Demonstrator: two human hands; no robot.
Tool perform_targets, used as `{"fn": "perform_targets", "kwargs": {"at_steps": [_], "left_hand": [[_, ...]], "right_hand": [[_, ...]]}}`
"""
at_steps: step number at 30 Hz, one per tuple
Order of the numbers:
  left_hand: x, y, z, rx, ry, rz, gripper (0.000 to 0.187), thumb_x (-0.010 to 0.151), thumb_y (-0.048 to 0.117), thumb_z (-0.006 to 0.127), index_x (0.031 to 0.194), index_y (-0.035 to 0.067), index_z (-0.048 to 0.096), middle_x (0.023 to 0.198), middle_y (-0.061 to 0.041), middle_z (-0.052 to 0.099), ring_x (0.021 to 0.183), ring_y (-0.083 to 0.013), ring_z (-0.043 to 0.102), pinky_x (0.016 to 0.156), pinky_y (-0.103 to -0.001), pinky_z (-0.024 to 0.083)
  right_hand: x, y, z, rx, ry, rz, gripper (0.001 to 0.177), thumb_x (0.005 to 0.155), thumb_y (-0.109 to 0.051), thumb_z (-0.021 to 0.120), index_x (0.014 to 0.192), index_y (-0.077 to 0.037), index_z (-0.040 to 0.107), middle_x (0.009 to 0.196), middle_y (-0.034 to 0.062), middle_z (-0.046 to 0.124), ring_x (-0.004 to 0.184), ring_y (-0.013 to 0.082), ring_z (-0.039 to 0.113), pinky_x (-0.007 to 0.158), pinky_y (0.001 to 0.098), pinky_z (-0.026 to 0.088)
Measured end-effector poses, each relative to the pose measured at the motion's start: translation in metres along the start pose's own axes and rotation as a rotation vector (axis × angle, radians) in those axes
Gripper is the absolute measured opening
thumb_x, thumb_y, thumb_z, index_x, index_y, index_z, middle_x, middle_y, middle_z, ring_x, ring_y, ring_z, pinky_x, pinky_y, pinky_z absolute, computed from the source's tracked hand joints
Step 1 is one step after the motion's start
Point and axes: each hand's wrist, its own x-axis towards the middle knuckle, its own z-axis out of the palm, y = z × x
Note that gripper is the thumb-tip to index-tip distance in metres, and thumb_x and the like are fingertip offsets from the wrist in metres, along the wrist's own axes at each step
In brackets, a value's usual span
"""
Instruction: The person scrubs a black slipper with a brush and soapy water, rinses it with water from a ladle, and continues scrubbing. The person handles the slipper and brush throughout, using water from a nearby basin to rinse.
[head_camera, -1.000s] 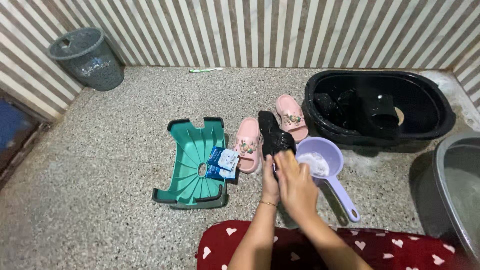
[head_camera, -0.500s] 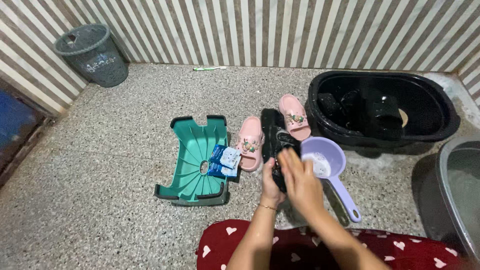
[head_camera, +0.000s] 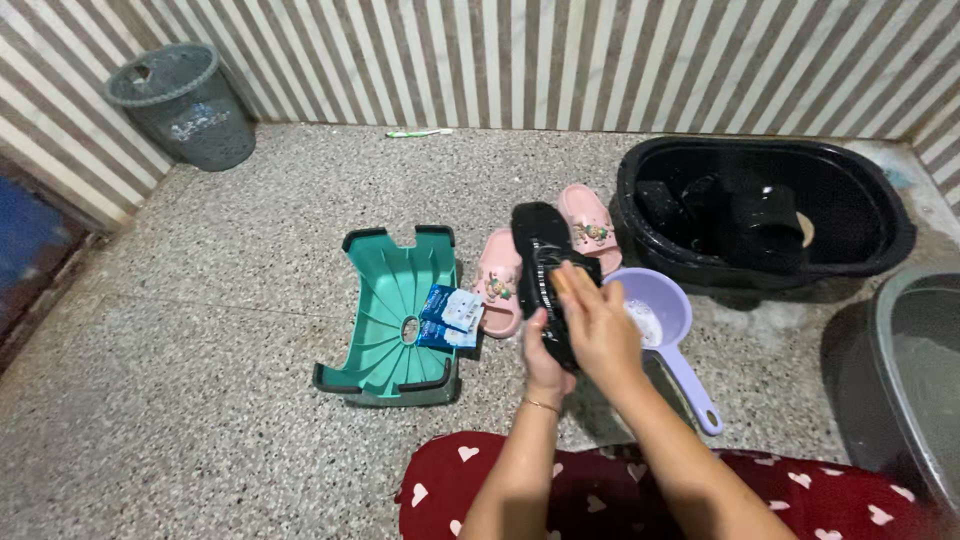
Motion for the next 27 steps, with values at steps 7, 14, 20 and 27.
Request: {"fn": "perform_targets", "kwargs": {"at_steps": [7,14,20,27], "left_hand": [[0.011,0.007,-0.027,-0.105,-0.205,0.019,0.059,0.105,0.046,0.043,0.137,-0.002,0.058,0.129,-0.017,0.065,0.119,-0.0285,0.062,0.105,-0.043,0.048],[-0.013,0.0,0.006,0.022,-0.063,-0.082,0.057,0.098,0.045,0.042,0.14,0.009,0.056,0.135,-0.01,0.065,0.124,-0.0239,0.062,0.107,-0.039,0.049],[0.004,0.013,-0.006,-0.181,-0.21,-0.099,0.064,0.099,0.052,0.045,0.139,0.002,0.055,0.132,-0.016,0.065,0.12,-0.0283,0.064,0.105,-0.041,0.05],[-0.013,-0.034,-0.002,0.083,-0.108,-0.149,0.057,0.104,0.044,0.046,0.141,0.001,0.056,0.137,-0.011,0.062,0.126,-0.0242,0.06,0.113,-0.042,0.046]], "right_hand": [[-0.041,-0.013,-0.011,-0.018,0.014,-0.269,0.045,0.096,-0.031,0.06,0.14,-0.022,0.062,0.126,0.0184,0.063,0.09,0.0389,0.067,0.073,0.046,0.057],[0.035,-0.007,-0.007,-0.034,0.088,-0.211,0.043,0.102,-0.026,0.058,0.145,-0.02,0.06,0.131,0.0194,0.058,0.096,0.0388,0.065,0.074,0.0463,0.057],[-0.033,0.001,-0.01,-0.081,0.016,-0.315,0.047,0.092,-0.029,0.061,0.139,-0.025,0.062,0.136,0.0101,0.062,0.085,0.0341,0.067,0.067,0.0444,0.058],[0.055,-0.004,-0.019,-0.165,0.058,-0.175,0.04,0.104,-0.03,0.057,0.143,-0.027,0.062,0.129,0.0182,0.059,0.091,0.0397,0.066,0.072,0.0484,0.055]]}}
